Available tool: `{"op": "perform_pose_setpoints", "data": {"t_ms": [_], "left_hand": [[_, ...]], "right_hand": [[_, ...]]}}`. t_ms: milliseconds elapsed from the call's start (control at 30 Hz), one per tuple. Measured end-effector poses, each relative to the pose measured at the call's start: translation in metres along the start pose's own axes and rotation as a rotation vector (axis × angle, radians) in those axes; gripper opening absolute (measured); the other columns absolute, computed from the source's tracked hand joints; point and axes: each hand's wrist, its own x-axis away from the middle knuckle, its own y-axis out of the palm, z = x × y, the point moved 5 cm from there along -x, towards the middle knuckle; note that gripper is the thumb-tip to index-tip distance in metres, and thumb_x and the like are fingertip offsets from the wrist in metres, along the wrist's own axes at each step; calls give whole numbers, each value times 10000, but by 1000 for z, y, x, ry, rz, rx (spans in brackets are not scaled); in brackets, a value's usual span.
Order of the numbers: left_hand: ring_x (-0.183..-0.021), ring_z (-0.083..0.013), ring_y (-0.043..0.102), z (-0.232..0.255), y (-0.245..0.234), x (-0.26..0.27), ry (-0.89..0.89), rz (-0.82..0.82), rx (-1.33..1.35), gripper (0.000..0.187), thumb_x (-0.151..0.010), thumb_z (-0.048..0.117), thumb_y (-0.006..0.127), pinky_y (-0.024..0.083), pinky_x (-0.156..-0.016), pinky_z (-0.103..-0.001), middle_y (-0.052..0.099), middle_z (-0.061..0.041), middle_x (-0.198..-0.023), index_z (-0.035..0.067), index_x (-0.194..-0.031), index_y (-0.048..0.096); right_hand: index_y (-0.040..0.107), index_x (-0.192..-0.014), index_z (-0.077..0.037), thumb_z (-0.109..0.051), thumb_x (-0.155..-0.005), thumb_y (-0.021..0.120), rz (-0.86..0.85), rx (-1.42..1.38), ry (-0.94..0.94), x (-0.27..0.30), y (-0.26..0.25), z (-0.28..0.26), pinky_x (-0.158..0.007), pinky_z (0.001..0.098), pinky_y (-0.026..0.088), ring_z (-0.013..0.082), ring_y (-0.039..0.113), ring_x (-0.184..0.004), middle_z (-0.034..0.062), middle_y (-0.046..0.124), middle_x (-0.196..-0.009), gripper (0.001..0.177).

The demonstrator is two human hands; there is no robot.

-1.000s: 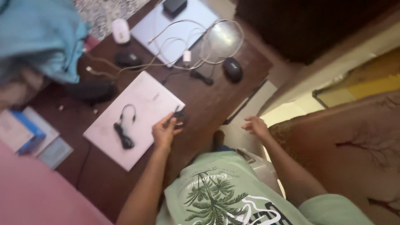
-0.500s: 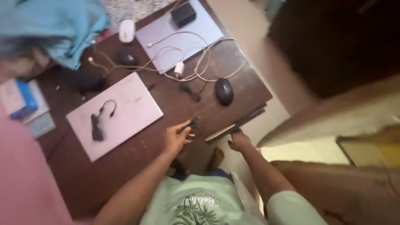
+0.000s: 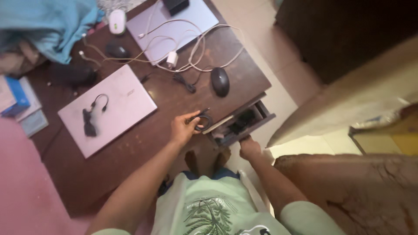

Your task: The person organizes several black cables on a desk. They coil each cable by hand, place it into a clear plastic bag, and then set the bagged cable aside. The person repeats this process for multiple cables.

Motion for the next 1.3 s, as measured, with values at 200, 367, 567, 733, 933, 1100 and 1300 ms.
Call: {"op": "perform_pose_setpoints", "data": {"t_ms": [200, 367, 567, 733, 933, 1100, 1300], "left_hand": [[-834, -204, 776, -20, 10, 0, 27, -99, -20, 333, -944, 58, 672, 687, -664, -300, 755, -115, -1050, 45, -1275, 708], [-828, -199, 779, -35, 23, -2, -36, -175, -36, 335, -958, 73, 671, 669, -653, -297, 764, -118, -1054, 39, -1290, 695], [-809, -207, 772, -46, 45, -11, 1, -242, 51, 336, -966, 66, 667, 651, -628, -292, 761, -133, -1045, 22, -1299, 692], [-806, -205, 770, -44, 56, -19, -2, -253, 77, 337, -958, 63, 667, 658, -628, -294, 755, -132, -1067, 30, -1293, 687], [-803, -208, 758, -49, 48, -16, 2, -217, 75, 338, -954, 55, 675, 666, -631, -308, 750, -143, -1083, 23, -1290, 693], [-825, -206, 765, -52, 37, -16, -16, -227, 128, 349, -967, 65, 666, 655, -643, -307, 756, -146, -1078, 16, -1312, 681], [-815, -208, 764, -60, 45, -16, -93, -248, 158, 345, -968, 73, 657, 674, -656, -311, 757, -125, -1074, 26, -1310, 671]], "right_hand": [[680, -1115, -73, -218, -828, 643, -272, 74, 169, 114, 34, 35, -856, 473, 579, 351, 689, -1030, 189, 696, -1129, 324], [721, -917, -72, -216, -701, 700, 20, 32, 139, 173, 26, 52, -707, 497, 592, 382, 707, -863, 229, 697, -1001, 261], [747, -1006, -178, -347, -884, 684, -86, -160, 398, 180, -41, 39, -799, 463, 585, 331, 708, -887, 126, 729, -962, 218], [614, -1222, -170, -252, -870, 682, 254, -343, 321, 150, -125, -8, -861, 448, 566, 300, 671, -1067, 92, 680, -1122, 368], [351, -1510, -81, -179, -805, 770, 397, -450, 155, 95, -95, 3, -1099, 467, 429, 446, 462, -1342, 249, 442, -1473, 826], [101, -1620, -51, -266, -686, 858, 387, -610, 277, 75, -64, 39, -1227, 449, 310, 433, 343, -1475, 282, 324, -1592, 1221], [53, -1575, -138, -393, -568, 1033, 142, -515, 382, 65, -92, 9, -1222, 504, 220, 425, 159, -1499, 231, 144, -1637, 1428]]}}
